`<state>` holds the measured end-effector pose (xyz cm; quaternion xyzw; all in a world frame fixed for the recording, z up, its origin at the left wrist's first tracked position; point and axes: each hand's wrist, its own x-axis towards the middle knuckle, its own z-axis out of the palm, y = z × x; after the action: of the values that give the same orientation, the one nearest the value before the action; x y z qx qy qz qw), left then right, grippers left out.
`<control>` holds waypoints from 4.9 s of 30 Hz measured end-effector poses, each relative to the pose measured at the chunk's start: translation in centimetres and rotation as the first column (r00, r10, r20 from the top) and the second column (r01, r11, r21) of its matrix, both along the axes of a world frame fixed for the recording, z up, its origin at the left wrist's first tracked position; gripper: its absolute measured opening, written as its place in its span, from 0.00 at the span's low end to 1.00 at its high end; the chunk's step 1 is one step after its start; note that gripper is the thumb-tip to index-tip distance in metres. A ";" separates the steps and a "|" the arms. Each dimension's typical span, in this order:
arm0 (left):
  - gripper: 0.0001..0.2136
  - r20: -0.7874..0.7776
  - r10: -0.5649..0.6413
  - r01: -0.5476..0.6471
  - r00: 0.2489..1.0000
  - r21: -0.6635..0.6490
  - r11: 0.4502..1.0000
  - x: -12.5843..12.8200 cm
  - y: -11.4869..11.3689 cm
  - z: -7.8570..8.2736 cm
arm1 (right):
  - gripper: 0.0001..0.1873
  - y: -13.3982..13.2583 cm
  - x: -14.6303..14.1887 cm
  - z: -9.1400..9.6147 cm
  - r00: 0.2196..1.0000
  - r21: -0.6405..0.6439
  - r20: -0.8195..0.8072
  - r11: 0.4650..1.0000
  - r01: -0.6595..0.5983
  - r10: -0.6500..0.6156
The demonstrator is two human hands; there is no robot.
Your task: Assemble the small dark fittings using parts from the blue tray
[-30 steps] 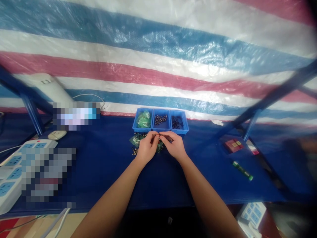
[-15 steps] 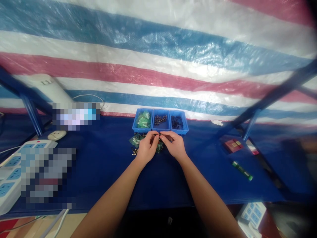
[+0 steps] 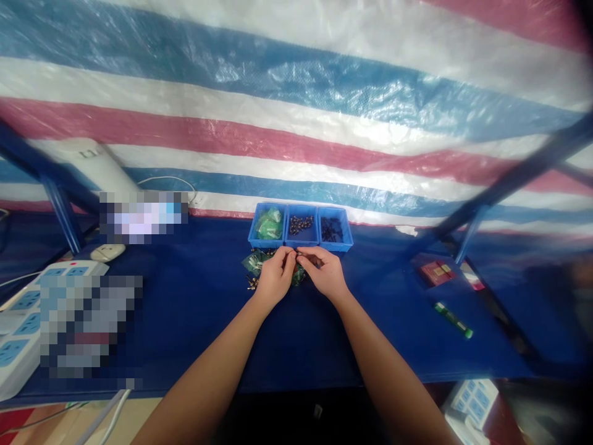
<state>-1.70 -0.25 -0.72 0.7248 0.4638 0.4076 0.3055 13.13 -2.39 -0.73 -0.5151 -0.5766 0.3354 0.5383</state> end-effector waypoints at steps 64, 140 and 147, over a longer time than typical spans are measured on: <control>0.12 0.068 0.012 -0.009 0.998 -0.043 0.999 -0.2 0.0 -0.3 | 0.13 0.0 -0.3 -0.4 0.999 0.044 -0.032 0.999 -0.010 0.011; 0.11 0.041 0.026 -0.026 0.999 0.001 1.000 0.0 0.1 -0.6 | 0.11 0.9 -0.1 -1.0 0.986 -0.132 -0.113 0.985 0.110 -0.125; 0.12 0.052 -0.018 0.016 0.998 0.040 0.999 0.4 -0.2 -0.5 | 0.13 0.7 -0.6 -0.4 0.932 -0.176 -0.354 0.984 0.019 -0.081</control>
<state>-1.33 -0.40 -1.19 0.7237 0.4412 0.4330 0.3067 12.50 -1.68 -1.13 -0.5037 -0.4243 0.4579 0.5972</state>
